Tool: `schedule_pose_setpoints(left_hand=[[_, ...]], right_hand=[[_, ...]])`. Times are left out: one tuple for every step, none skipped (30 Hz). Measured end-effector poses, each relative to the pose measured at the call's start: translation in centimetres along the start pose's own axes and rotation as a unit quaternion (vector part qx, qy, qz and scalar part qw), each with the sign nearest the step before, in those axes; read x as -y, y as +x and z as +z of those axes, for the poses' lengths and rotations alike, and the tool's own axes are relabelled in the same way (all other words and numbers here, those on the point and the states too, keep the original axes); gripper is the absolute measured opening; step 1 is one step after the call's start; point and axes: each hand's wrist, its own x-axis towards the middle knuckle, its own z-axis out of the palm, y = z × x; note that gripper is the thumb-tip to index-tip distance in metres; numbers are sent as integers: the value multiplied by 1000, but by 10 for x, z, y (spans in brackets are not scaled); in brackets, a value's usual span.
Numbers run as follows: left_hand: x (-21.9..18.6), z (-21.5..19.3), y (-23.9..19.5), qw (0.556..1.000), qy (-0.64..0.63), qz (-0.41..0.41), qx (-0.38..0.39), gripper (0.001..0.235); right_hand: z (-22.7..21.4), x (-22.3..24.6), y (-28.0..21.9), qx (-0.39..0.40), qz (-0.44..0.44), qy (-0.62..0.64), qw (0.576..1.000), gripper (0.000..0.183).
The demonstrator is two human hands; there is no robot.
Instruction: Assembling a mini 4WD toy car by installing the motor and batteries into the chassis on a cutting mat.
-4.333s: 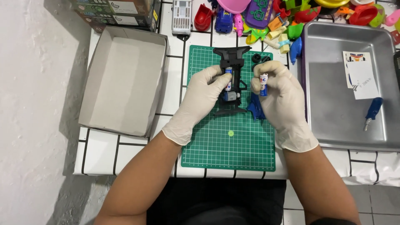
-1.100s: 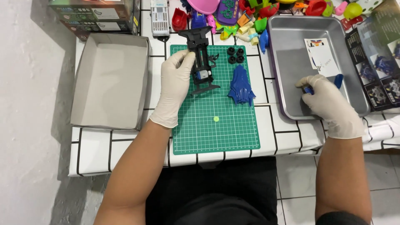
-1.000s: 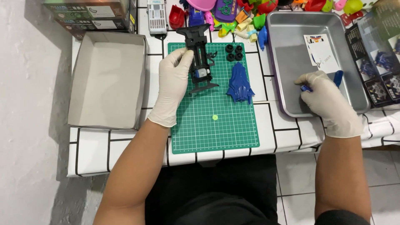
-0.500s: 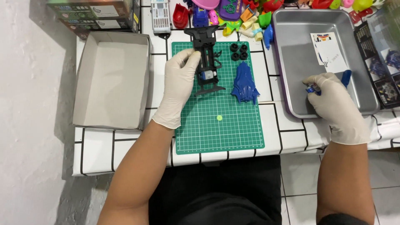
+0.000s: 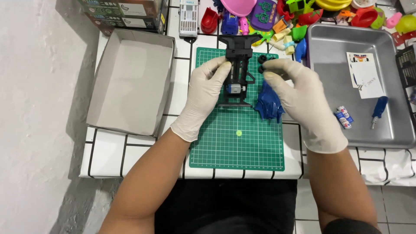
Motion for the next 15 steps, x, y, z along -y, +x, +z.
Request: schedule_pose_setpoints(left_hand=[[-3,4,-1,1000,0,-1,-2,24],[-7,8,-1,1000,15,-9,-24,21],[-10,11,-1,998,31,-16,-46,17],[-13,12,-2,998,31,-17,-49,17],[-16,13,-3,998,29,-21,-48,16],[-19,14,-3,998,27,-23,-45,14],[-18,12,-2,998,27,-24,-46,14],[-16,11,-2,998,28,-33,-38,16],[-14,10,-1,998,30,-42,-29,19],[-14,11,-1,998,32,-44,-30,19],[-13,12,-1,998,26,-54,-26,21],[-13,13,-2,997,21,-65,-22,22],[-13,12,0,997,23,-67,-22,22],[-13,11,1,997,12,-76,-11,22],[-13,10,1,996,2,-86,-1,22]], right_hand=[[6,-1,7,2,0,0,1000,31],[13,-2,14,7,-6,71,997,23],[19,-2,21,12,-12,141,990,16],[26,-9,24,15,-12,141,990,16],[32,-16,26,22,2,159,987,10],[38,-23,29,28,15,176,984,8],[41,-26,30,29,15,176,984,8],[45,-30,30,24,22,191,981,7],[48,-35,29,19,28,207,978,8],[50,-39,29,20,29,208,977,8],[52,-44,28,19,27,216,976,8],[54,-49,27,18,26,224,974,8],[54,-47,27,18,27,226,974,8],[53,-45,26,13,39,237,971,8],[52,-43,25,8,52,249,967,8]])
